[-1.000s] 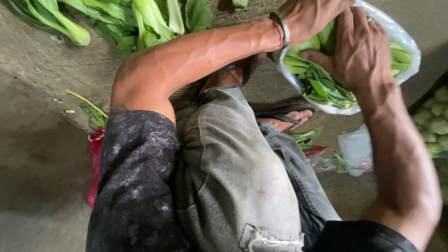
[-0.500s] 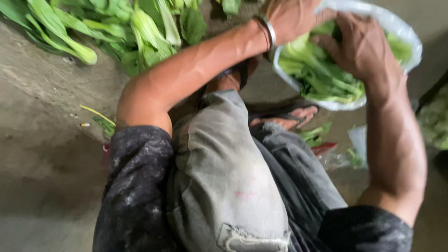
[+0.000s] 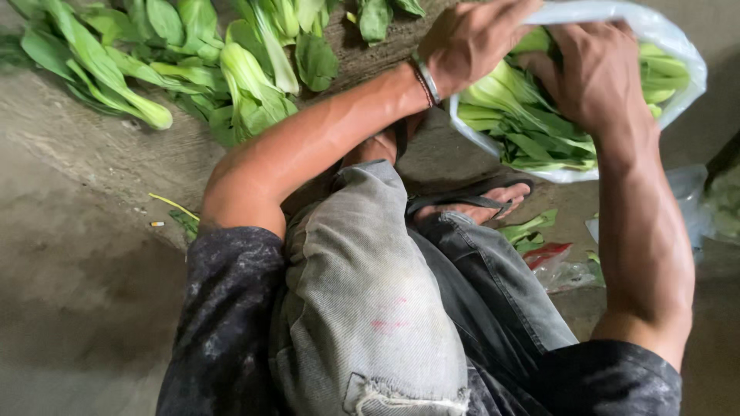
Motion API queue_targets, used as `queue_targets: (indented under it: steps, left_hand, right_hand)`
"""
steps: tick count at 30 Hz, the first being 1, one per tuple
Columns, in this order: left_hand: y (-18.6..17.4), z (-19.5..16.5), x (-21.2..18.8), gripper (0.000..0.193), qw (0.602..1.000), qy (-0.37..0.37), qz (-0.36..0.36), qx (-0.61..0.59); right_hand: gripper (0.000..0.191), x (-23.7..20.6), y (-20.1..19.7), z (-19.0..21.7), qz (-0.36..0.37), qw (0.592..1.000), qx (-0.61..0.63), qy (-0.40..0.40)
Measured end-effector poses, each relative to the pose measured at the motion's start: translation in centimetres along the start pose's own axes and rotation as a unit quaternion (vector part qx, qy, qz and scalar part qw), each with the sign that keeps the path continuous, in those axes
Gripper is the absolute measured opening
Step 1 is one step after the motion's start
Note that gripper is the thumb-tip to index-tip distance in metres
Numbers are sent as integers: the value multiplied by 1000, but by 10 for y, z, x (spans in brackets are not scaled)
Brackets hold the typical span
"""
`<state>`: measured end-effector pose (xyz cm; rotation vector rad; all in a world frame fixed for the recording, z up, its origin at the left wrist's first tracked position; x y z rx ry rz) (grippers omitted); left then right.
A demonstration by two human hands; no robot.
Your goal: The person sits on the floor among piles of leafy green vegetables, opens a clear plastic bag and lines a plastic basket with it. They then pick up bok choy one at a time and place the vegetables into the lined basket, arranging them by hand.
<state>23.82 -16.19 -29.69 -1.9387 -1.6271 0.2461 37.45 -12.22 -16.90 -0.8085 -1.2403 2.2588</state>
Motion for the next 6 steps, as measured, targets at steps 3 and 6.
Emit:
queue_targets:
  steps: [3, 6]
  left_hand:
    - [-20, -15, -25, 43, 989, -131, -54, -43]
    - [-39, -33, -60, 64, 951, -295, 41, -85]
  right_hand:
    - [45, -21, 1, 23, -2, 996, -1, 95]
    - [78, -24, 0, 66, -42, 996, -29, 69]
Point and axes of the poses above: each hand's wrist, its own x-axis towards the middle knuckle, its own y-axis out of the palm, z = x × y, the point moved 5 cm from there along x, towards the middle knuckle, and after that the axes turned 2 degrees about y, right-handed, at the moved point
